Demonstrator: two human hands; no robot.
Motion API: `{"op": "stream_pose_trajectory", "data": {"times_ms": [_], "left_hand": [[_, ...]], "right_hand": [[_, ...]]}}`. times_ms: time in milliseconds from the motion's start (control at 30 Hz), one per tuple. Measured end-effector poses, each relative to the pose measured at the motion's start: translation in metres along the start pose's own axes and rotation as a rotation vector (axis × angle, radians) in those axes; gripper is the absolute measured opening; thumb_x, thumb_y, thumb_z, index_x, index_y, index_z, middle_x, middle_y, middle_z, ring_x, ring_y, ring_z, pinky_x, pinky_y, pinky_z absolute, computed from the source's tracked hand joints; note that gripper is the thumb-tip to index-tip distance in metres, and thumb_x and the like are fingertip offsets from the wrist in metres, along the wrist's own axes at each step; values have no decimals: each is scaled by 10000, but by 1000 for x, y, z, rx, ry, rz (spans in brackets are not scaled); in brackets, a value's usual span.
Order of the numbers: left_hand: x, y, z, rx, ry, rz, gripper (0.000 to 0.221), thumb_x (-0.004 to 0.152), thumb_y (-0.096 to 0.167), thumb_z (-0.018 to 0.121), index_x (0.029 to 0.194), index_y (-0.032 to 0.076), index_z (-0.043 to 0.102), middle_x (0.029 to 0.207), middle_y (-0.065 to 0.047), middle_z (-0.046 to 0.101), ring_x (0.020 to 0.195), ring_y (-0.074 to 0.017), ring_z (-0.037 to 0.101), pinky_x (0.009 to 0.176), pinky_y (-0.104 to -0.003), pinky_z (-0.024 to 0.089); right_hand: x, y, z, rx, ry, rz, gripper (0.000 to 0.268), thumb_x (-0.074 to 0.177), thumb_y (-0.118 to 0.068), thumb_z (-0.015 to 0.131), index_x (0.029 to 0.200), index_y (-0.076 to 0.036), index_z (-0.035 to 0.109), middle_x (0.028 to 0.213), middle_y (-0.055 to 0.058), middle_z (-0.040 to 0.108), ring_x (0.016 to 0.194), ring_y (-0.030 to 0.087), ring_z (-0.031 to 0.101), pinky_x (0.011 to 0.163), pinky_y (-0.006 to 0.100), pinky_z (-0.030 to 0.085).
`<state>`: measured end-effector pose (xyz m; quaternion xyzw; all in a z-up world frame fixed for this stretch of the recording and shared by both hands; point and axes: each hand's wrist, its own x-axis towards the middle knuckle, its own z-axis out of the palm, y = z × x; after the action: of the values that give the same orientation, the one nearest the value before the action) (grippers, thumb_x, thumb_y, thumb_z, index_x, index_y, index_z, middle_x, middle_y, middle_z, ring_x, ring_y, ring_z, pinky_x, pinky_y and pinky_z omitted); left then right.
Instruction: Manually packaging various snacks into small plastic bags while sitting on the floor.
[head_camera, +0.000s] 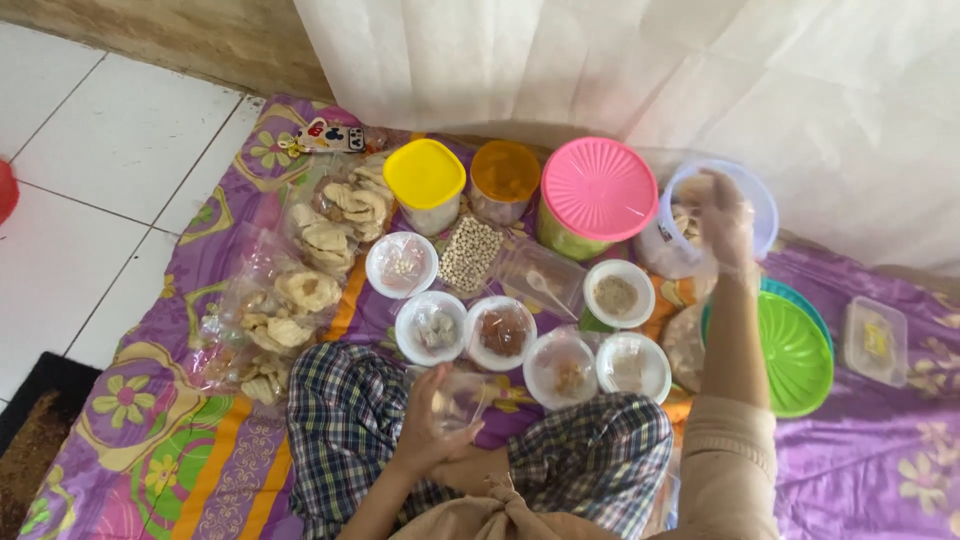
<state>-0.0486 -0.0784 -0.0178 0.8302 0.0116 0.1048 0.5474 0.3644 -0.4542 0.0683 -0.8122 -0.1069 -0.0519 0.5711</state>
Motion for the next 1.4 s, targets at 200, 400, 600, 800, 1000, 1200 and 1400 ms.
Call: {"op": "stream_pose_trajectory", "data": {"times_ms": [200, 400, 600, 800, 1000, 1200, 1400], "left_hand": [[17, -12, 1, -34, 227, 349, 1211, 651, 373, 980, 1567, 6, 279, 1433, -214, 500, 1328, -402, 484, 1101, -552, 372], [40, 2, 1, 97, 329, 484, 1201, 606, 372, 974, 1529, -55, 336, 1399, -221, 546, 1278, -380, 537, 1106, -513, 405], [39, 14, 6, 174, 347, 571, 1094, 613, 353, 944, 1486, -33, 408, 1385, -220, 570, 1241, -391, 569, 1087, -523, 437], [29, 28, 2, 121, 305, 533, 1085, 614, 283, 936, 1507, 4, 385, 1388, -185, 572, 1242, -388, 567, 1064, -531, 468], [14, -17, 0, 45, 293, 496, 1167, 633, 322, 953, 1536, -28, 303, 1388, -209, 535, 1274, -365, 527, 1084, -501, 434], [-8, -2, -31, -60, 217, 387, 1240, 653, 203, 949, 1583, 27, 148, 1459, -227, 422, 1328, -375, 479, 1085, -523, 443], [-20, -9, -29, -68, 239, 360, 1236, 621, 137, 977, 1564, -31, 195, 1462, -240, 409, 1372, -397, 453, 1119, -483, 407]], "right_hand": [[-127, -142, 80, 389, -78, 119, 331, 933, 46, 655, 1232, -61, 564, 1232, 145, 683, 918, 203, 719, 693, 264, 626], [-246, -272, 123, 944, -5, 644, 139, 748, 28, 670, 885, 40, 689, 662, 100, 565, 562, 237, 621, 552, 354, 597], [-282, -207, 161, -249, -417, -402, 278, 773, -223, 902, 1035, -213, 812, 989, -14, 776, 920, 131, 758, 868, 308, 608], [-286, -188, 146, -543, -228, -333, 216, 872, -325, 824, 1010, -164, 785, 1025, 69, 744, 1031, 222, 702, 932, 374, 558], [-238, -150, 73, -881, -8, -236, 343, 992, -449, 732, 979, -106, 751, 1068, 168, 705, 1165, 330, 632, 1009, 451, 497], [-249, 91, -39, -1518, 165, 186, 713, 750, -566, 861, 1338, -196, 700, 1067, 53, 668, 1032, 277, 646, 802, 403, 586], [-259, 117, -56, -1525, 211, 258, 231, 889, -450, 768, 980, -241, 731, 936, 8, 666, 893, 252, 692, 721, 370, 553]]}}
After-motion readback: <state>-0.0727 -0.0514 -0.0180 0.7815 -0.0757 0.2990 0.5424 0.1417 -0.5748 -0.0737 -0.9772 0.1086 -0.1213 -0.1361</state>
